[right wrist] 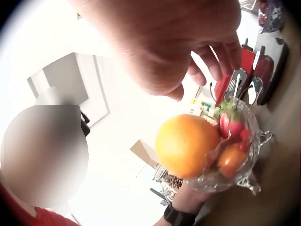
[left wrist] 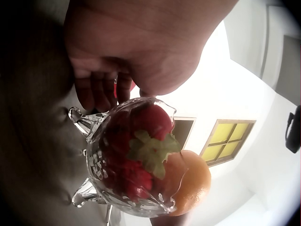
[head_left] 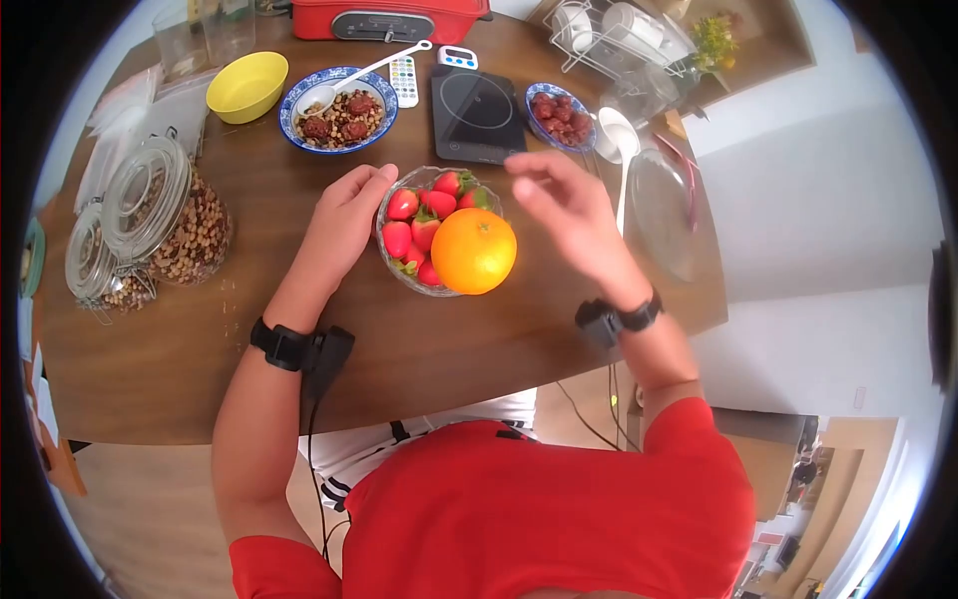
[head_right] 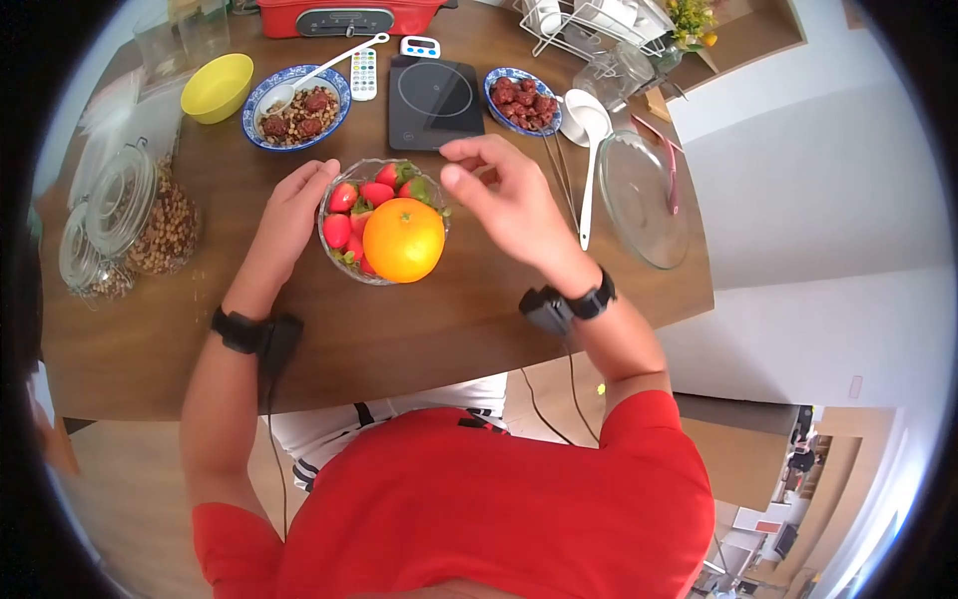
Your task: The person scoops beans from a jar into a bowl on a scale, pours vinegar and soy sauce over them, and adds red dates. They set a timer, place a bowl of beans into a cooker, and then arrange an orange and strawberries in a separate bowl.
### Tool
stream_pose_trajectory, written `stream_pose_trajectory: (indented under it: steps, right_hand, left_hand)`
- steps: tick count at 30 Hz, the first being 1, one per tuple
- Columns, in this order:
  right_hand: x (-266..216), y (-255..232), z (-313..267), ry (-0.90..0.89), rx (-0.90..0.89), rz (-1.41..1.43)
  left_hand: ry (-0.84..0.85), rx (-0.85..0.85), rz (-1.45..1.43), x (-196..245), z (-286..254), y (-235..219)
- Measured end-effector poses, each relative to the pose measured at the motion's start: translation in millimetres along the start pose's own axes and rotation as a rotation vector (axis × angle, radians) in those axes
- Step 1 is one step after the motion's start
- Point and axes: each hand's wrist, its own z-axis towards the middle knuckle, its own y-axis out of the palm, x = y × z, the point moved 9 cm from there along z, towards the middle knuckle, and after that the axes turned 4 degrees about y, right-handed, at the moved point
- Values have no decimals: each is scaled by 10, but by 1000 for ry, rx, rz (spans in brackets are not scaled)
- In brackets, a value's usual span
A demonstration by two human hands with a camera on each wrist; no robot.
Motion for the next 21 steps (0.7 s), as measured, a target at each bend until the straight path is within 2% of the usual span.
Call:
stream_pose_trajectory:
  steps: [3, 5, 6, 8, 10, 12, 14, 17, 21]
  right_hand:
    - [190, 17, 296, 57, -88, -1]
    - [345, 228, 382, 276, -359, 52]
    - [343, 218, 462, 274, -357, 53]
    - [375, 364, 552, 335, -532, 96]
    - [357, 402, 768, 326, -553, 83]
    - [214, 549, 937, 151, -643, 1]
    - [27, 661, 998, 139, -667, -3]
    - [-175, 942, 1011, 19, -837, -190]
    - [-232, 1105, 1029, -26, -939, -314]
  left_hand:
    - [-49, -23, 7, -11, -8, 8]
    - [-44, 10, -14, 4, -13, 4]
    - [-42, 9, -12, 8, -12, 3]
    - [-77, -5, -25, -13, -12, 2]
    - [-74, -9, -35, 0, -14, -1]
    - [-77, -19, -46, -19, -11, 7]
    - [-78, -25, -87, -59, 13, -9]
    - [-82, 1, -115, -22, 0, -14]
    - [-94, -18, -150, -30, -6, 1]
